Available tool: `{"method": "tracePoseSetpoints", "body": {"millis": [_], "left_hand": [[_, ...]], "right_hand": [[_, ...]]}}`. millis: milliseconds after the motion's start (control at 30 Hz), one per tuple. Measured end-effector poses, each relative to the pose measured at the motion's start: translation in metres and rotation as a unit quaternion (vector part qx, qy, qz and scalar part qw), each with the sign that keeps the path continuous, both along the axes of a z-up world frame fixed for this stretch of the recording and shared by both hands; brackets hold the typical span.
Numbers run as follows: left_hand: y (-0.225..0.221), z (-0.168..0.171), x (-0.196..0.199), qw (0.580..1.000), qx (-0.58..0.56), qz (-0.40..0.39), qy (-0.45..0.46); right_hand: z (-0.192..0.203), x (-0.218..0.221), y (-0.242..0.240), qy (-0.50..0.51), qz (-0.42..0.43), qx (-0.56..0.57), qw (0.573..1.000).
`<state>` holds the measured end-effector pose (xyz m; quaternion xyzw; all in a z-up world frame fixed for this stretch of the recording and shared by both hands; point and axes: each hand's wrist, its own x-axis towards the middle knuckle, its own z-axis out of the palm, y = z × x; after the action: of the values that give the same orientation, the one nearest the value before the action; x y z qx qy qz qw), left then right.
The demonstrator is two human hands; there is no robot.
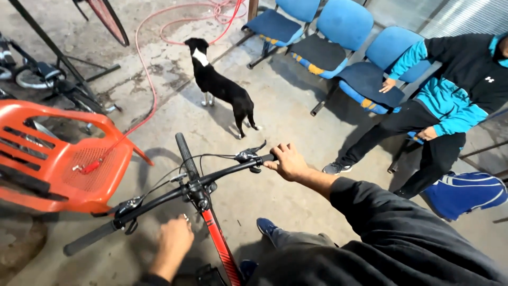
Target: Adjusting components and tightening bolts on the handlebar and stem of a mountain bicycle.
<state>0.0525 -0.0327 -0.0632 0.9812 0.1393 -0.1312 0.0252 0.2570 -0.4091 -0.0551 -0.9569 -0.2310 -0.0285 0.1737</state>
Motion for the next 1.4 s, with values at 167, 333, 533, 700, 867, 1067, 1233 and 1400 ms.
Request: {"method": "tracePoseSetpoints", "body": {"millis": [167, 333, 533, 700, 867, 1067, 1233, 1400], "left_hand": [[-0.01, -0.049, -0.016, 0.981, -0.068, 0.123, -0.137], [0.021, -0.047, 0.018, 0.726, -0.555, 0.391, 0.105], [0.003, -0.108, 0.013, 0.863, -0.372, 0.343, 0.004], [-0.029, -0.153, 0.022, 0.818, -0.289, 0.226, -0.443], [0.001, -0.104, 0.011, 0.89, -0.265, 0.109, -0.354], [0.048, 0.006, 0.053, 0.986, -0.107, -0.072, 0.11], [0.079, 0.002, 0.079, 0.936, -0.235, -0.105, 0.241], [0.054, 0.076, 0.06, 0.911, -0.29, 0.065, 0.285]], "right_hand": [[0.005, -0.002, -0.003, -0.011, 0.006, 0.006, 1.0], [0.007, 0.0, -0.002, -0.011, 0.026, -0.003, 1.0], [0.01, 0.009, -0.001, 0.09, 0.005, -0.083, 0.992], [-0.014, 0.014, -0.008, 0.051, 0.001, -0.138, 0.989], [-0.011, 0.008, -0.003, 0.066, -0.02, -0.101, 0.993], [0.001, 0.004, -0.001, 0.056, -0.014, -0.076, 0.995], [0.001, 0.001, -0.001, 0.046, -0.008, -0.055, 0.997], [0.004, -0.012, 0.006, -0.038, 0.021, 0.052, 0.998]]}}
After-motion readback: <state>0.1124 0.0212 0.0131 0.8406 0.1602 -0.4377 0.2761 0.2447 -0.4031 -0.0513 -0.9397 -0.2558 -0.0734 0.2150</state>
